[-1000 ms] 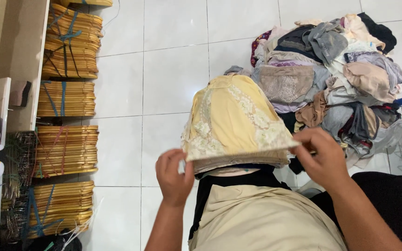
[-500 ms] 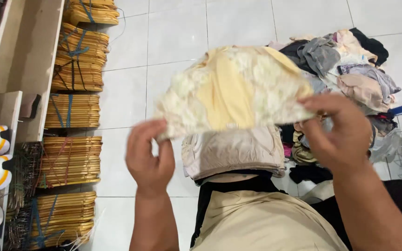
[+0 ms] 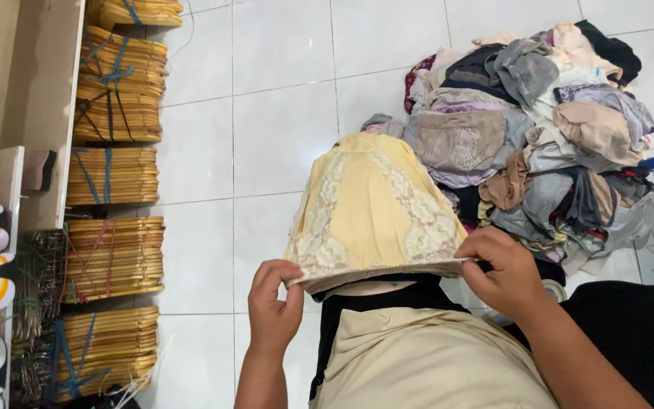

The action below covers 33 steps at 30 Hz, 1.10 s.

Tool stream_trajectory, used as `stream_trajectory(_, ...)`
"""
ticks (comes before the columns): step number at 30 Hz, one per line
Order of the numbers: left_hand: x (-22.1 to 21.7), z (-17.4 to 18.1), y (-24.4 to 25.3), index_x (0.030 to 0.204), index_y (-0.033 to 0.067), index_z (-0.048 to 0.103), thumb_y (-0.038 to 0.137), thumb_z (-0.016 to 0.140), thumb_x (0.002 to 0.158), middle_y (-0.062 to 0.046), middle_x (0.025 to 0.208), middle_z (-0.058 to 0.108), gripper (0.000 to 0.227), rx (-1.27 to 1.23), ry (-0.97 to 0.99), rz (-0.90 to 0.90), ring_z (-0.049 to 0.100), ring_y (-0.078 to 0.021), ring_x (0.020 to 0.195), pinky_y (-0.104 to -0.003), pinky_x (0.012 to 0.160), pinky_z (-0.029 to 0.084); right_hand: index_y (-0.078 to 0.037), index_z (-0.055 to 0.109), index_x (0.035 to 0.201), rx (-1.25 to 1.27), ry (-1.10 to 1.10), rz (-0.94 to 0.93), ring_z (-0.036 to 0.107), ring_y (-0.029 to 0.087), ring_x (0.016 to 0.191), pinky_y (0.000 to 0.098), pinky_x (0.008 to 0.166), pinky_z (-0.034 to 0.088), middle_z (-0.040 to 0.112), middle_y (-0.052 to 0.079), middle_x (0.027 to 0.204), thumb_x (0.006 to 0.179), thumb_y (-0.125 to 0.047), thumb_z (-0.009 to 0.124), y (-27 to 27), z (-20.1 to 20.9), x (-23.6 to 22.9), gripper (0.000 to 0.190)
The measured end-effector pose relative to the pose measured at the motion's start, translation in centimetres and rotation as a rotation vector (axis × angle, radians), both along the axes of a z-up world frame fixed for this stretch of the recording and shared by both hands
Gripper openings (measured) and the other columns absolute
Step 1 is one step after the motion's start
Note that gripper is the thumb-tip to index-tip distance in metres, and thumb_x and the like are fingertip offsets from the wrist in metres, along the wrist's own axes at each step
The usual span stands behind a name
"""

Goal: Sorting and stacking various pairs of women's underwear from a large pile on the floor.

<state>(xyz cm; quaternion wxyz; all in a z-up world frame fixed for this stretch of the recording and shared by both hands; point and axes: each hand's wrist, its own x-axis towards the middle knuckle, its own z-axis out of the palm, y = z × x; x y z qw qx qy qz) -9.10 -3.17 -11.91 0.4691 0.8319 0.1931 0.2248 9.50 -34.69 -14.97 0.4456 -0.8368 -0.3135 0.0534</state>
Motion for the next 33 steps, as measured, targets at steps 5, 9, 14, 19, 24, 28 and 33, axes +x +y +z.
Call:
stream_trajectory(5,-0.6,-0.3,-0.6,0.09,0.0012,0.067,-0.012,0.059,0.077,-0.01,0.098,0.066,0.02,-0.031,0.131,-0.072,0.066,-0.0217,0.086,-0.029,0.075,0.054,-0.008,0.072,0.091,-0.094,0.013,-0.025,0.07,0.025,0.081,0.0327,0.07,0.055,0.07,0.007,0.093,0.077,-0.006,0.071,0.5,-0.3,-0.4,0.015)
stream_trajectory(9,-1.2,-0.4,-0.9,0.091,0.0014,0.066,-0.011,0.06,0.076,-0.01,0.097,0.064,0.02,0.007,0.12,-0.093,0.066,-0.0236,0.089,-0.031,0.075,0.054,-0.009,0.072,0.092,-0.078,0.001,-0.034,0.07,0.025,0.083,0.0328,0.072,0.055,0.07,0.006,0.093,0.078,-0.008,0.071,-0.2,-0.5,0.2,0.014)
stream_trajectory(14,-1.1,-1.0,-1.1,0.093,0.0023,0.066,-0.009,0.062,0.078,-0.009,0.099,0.064,0.019,0.052,0.113,-0.055,0.066,-0.023,0.088,-0.032,0.075,0.054,-0.008,0.073,0.091,-0.09,0.02,-0.017,0.07,0.024,0.081,0.0337,0.072,0.056,0.069,0.007,0.092,0.078,-0.007,0.071,0.2,-0.3,0.0,0.013)
stream_trajectory(19,-0.7,-0.7,0.0,0.099,0.003,0.068,-0.008,0.063,0.081,-0.009,0.102,0.065,0.022,-0.024,0.263,-0.1,0.067,-0.0228,0.09,-0.033,0.073,0.055,-0.007,0.074,0.092,-0.105,0.092,0.037,0.071,0.023,0.077,0.0332,0.069,0.056,0.069,0.007,0.089,0.076,-0.007,0.072,-0.5,-0.6,-0.1,0.016)
stream_trajectory(24,-0.2,0.8,0.8,0.103,0.0039,0.072,0.002,0.071,0.085,-0.009,0.1,0.068,0.018,0.169,0.231,-0.135,0.066,-0.0263,0.091,-0.035,0.076,0.053,-0.012,0.076,0.099,-0.203,0.091,0.112,0.07,0.023,0.079,0.0338,0.068,0.056,0.07,0.005,0.095,0.076,-0.01,0.073,0.0,0.7,0.1,0.023)
stream_trajectory(28,1.9,5.7,0.5,0.106,0.0077,0.074,0.014,0.077,0.084,-0.006,0.099,0.07,0.023,0.002,0.487,-0.179,0.068,-0.0262,0.081,-0.038,0.066,0.053,-0.012,0.078,0.102,-0.279,0.144,0.155,0.07,0.024,0.082,0.0343,0.067,0.057,0.071,0.005,0.098,0.073,-0.01,0.073,0.1,1.8,0.3,0.03)
stream_trajectory(33,3.1,5.3,0.0,0.103,0.0049,0.073,0.025,0.085,0.08,-0.009,0.104,0.068,0.033,0.169,0.255,-0.084,0.068,-0.026,0.089,-0.04,0.071,0.053,-0.013,0.077,0.104,-0.186,0.21,-0.004,0.072,0.022,0.088,0.0341,0.062,0.059,0.07,0.005,0.104,0.074,-0.014,0.075,0.6,3.3,0.1,0.031)
